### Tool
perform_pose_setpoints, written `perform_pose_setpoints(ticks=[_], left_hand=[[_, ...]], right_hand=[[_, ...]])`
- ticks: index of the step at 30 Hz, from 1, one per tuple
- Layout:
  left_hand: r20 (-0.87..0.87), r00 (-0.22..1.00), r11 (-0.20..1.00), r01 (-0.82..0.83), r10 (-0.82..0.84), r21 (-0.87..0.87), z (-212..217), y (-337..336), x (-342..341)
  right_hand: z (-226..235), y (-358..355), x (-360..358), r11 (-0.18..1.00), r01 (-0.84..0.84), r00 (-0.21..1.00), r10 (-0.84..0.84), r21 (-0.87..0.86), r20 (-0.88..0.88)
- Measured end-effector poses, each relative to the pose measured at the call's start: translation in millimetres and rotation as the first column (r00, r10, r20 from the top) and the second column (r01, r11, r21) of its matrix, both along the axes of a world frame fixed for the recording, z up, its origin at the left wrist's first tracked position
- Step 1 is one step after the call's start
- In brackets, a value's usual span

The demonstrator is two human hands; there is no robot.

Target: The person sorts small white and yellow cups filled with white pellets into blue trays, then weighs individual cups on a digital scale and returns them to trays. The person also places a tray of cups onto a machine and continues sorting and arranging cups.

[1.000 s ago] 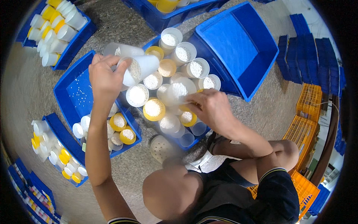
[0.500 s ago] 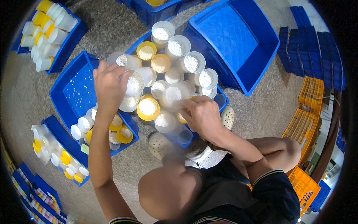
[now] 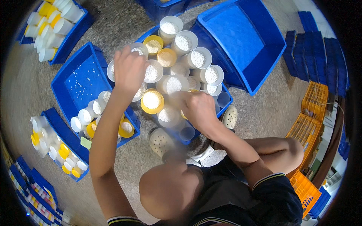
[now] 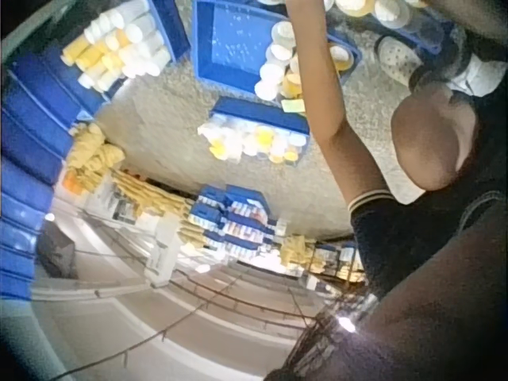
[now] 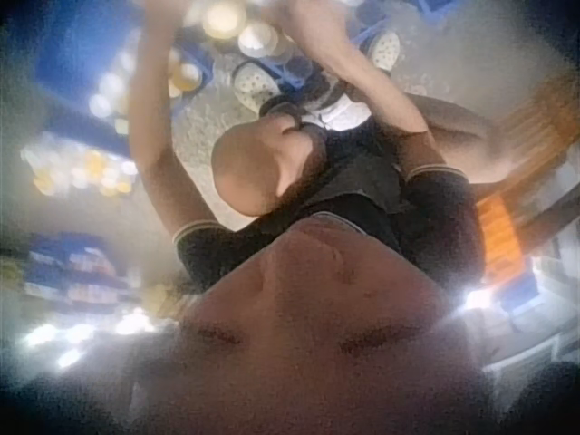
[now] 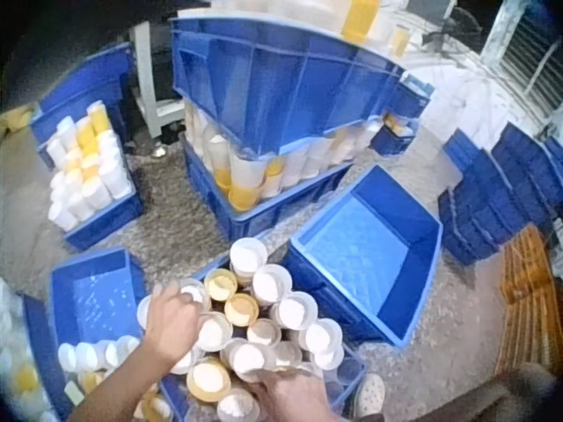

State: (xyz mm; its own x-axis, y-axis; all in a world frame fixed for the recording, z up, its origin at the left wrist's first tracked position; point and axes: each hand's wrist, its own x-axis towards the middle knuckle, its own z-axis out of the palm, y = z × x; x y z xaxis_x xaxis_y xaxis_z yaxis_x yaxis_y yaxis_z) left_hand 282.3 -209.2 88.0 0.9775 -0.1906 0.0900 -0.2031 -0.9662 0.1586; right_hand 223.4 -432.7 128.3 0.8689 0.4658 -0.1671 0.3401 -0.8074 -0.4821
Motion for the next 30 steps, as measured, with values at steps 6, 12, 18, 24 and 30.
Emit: perform_pose_setpoints(ticks=[6,12,18,24,30], left_hand=[[0.001,0.973,0.709,-0.169,0.232,-0.684,31,49,-12],[-0.213,0.757,0.350,-0.507,0.617,-0.788,14,65,-63],[-0.486,0.644,-0.064,-0.563,0.592,-0.824,-29,5,-79],[-0.432,0.682,-0.288,-0.322,0.590,-0.902,-47,-34,-67],[-0.472,0.664,-0.239,-0.415,0.580,-0.878,-46,-25,-69]], right_hand=[[0,9,-1,0.982,-0.173,0.984,0.176,-0.080,0.026],[1,13,10,0.967,-0.255,0.963,0.254,-0.005,0.092],[6,26,32,0.958,-0.287,0.933,0.280,-0.004,0.228],[-48,70,75,0.881,-0.466,0.833,0.407,0.080,0.375],[-44,33,109,0.854,-0.365,0.927,0.296,0.371,0.231]])
